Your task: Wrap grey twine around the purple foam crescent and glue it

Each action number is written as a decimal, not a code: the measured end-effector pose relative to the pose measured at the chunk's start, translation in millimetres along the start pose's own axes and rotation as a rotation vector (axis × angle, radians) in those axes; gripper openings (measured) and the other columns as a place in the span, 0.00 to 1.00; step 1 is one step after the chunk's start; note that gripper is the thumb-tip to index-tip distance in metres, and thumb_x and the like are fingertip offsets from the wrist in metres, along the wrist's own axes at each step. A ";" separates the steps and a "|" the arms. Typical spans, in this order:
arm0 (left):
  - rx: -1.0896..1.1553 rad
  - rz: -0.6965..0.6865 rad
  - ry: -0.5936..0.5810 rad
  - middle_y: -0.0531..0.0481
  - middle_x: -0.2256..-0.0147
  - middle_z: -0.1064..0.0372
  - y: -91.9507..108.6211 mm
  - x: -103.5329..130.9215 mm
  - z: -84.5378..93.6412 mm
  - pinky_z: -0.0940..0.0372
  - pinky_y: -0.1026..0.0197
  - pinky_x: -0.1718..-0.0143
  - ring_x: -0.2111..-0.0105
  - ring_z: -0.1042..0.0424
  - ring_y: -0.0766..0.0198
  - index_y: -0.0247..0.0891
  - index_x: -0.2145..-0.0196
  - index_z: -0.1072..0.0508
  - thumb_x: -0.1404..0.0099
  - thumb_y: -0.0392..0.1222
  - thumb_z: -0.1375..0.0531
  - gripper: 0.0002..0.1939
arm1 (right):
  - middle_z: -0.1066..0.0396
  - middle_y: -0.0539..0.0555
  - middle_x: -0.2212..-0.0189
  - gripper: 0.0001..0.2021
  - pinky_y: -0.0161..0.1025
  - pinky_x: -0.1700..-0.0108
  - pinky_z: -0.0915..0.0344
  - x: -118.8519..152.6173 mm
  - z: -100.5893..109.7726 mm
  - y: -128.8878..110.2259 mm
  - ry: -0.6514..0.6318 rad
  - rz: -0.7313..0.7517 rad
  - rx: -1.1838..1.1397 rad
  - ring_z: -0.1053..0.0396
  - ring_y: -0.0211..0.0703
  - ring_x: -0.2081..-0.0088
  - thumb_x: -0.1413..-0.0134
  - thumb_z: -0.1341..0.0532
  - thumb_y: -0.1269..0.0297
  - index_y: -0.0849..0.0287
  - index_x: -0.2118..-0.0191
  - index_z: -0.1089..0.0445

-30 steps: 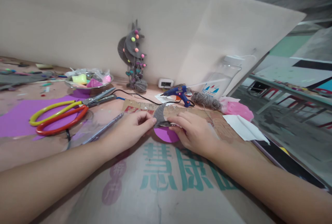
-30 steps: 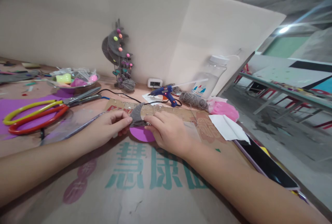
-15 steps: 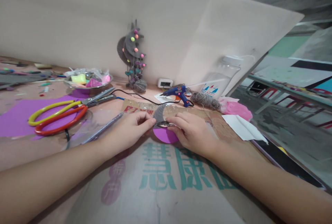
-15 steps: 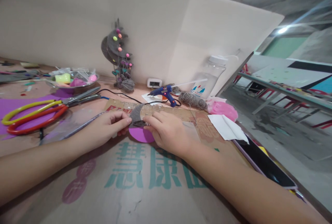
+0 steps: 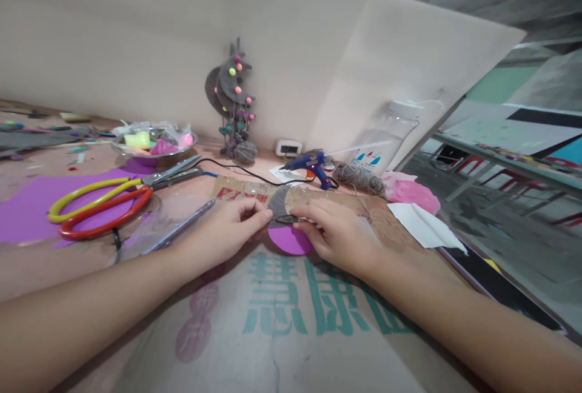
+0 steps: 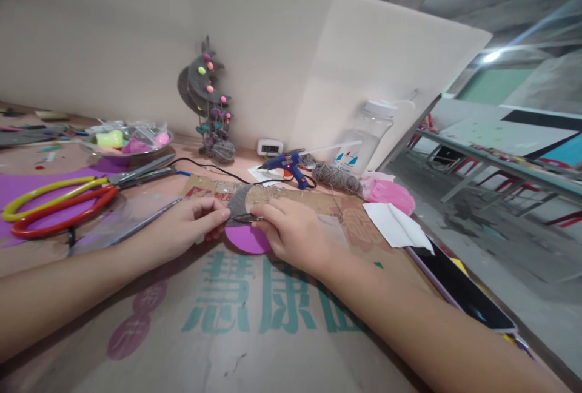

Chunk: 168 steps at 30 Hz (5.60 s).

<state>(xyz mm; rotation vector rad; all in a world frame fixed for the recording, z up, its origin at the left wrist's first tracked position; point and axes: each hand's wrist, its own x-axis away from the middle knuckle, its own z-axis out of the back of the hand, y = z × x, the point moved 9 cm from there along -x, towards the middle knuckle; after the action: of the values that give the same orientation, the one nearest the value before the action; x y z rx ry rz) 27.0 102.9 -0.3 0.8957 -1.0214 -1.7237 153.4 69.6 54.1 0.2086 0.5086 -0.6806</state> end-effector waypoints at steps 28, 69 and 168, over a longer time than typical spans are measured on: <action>-0.004 -0.021 -0.002 0.57 0.79 0.41 3.8 1.0 -0.4 0.47 0.66 0.76 0.77 0.42 0.69 0.38 0.77 0.37 0.36 0.49 0.49 0.16 | 0.31 0.56 0.68 0.09 0.38 0.66 0.39 1.2 -0.9 1.5 0.047 0.018 -0.011 0.35 0.42 0.67 0.42 0.47 0.68 0.61 0.58 0.32; -0.016 -0.036 0.012 0.56 0.79 0.40 5.3 0.7 1.7 0.47 0.66 0.77 0.79 0.42 0.69 0.38 0.77 0.37 0.37 0.49 0.49 0.16 | 0.31 0.56 0.70 0.10 0.38 0.66 0.38 0.4 2.1 -3.9 0.030 0.032 0.037 0.34 0.43 0.68 0.41 0.48 0.67 0.62 0.58 0.32; 0.020 0.009 -0.009 0.56 0.79 0.38 -2.1 1.0 0.0 0.46 0.65 0.76 0.78 0.40 0.69 0.37 0.77 0.36 0.36 0.51 0.49 0.18 | 0.29 0.55 0.67 0.09 0.38 0.63 0.38 2.3 -7.2 4.6 -0.010 -0.058 -0.026 0.33 0.43 0.64 0.42 0.47 0.67 0.59 0.58 0.32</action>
<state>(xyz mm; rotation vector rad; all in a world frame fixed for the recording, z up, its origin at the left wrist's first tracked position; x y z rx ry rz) 25.9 102.4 -2.3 0.8956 -1.0493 -1.7142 155.2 74.3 46.9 0.1669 0.5147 -0.7309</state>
